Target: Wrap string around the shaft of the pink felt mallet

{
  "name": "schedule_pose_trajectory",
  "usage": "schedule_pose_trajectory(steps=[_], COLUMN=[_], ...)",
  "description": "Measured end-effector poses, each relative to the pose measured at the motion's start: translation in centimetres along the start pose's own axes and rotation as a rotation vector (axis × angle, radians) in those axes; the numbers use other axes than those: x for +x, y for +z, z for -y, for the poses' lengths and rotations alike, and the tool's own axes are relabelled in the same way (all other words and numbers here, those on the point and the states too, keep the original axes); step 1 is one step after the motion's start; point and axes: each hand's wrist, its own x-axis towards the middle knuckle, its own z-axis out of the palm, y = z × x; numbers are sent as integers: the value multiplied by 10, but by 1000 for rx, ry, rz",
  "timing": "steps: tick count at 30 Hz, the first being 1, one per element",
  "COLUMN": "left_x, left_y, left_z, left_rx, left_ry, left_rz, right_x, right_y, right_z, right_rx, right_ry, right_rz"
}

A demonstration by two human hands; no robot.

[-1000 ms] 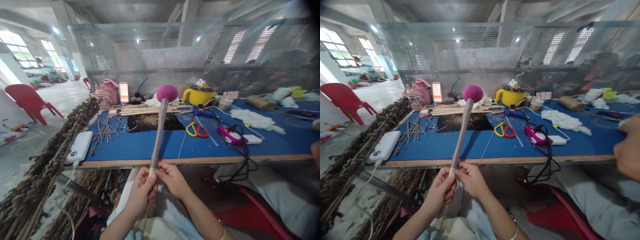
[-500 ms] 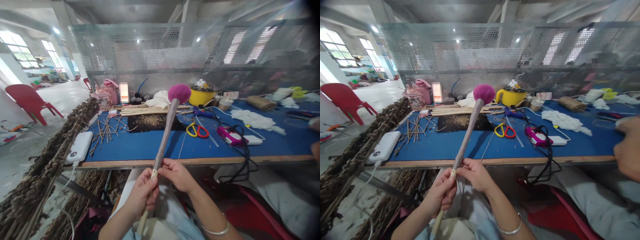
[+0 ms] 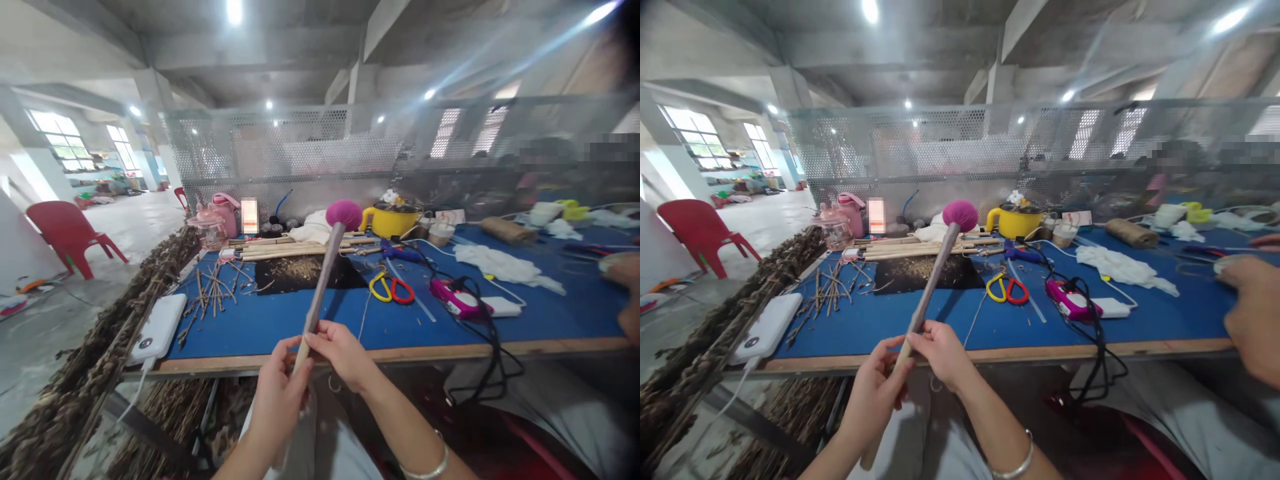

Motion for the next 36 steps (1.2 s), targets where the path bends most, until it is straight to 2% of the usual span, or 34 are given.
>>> schedule_pose_trajectory(steps=[4, 6, 8, 10, 13, 15, 18, 22, 25, 27, 31, 33, 36], left_x=[3, 1, -2, -6, -8, -8, -6, -5, -6, -8, -12, -12, -12], left_y=[0, -1, -1, -1, -1, 0, -1, -4, -8, -9, -10, -9, -8], left_z=[-4, -6, -6, -6, -4, -2, -1, -7, -10, -10, -4, -2, -5], left_rx=[-362, -435, -374, -189, 84, 120, -33, -327, -300, -134, 243, 287, 113], left_ry=[-125, -159, -185, -149, 42, 112, 26, -102, -189, -168, 102, 153, 57], left_rz=[138, 181, 176, 90, -91, -130, -46, 161, 215, 135, -140, -158, -84], right_x=[0, -1, -2, -1, 2, 3, 3, 1, 1, 2, 3, 3, 1], right_y=[-3, -4, -3, 0, 6, 9, 9, 3, 1, 2, 10, 13, 12], right_z=[2, 1, -1, -2, -5, -5, -3, -4, -8, -11, -10, -7, -4], right_rx=[98, 142, 149, 108, 38, 17, 65, 133, 127, 113, 39, 24, 50], right_ry=[78, 70, 55, 50, 38, 22, 26, 46, 42, 42, 18, 6, 9], right_rz=[143, 156, 127, 78, 38, 21, 61, 169, 163, 117, 20, 35, 89])
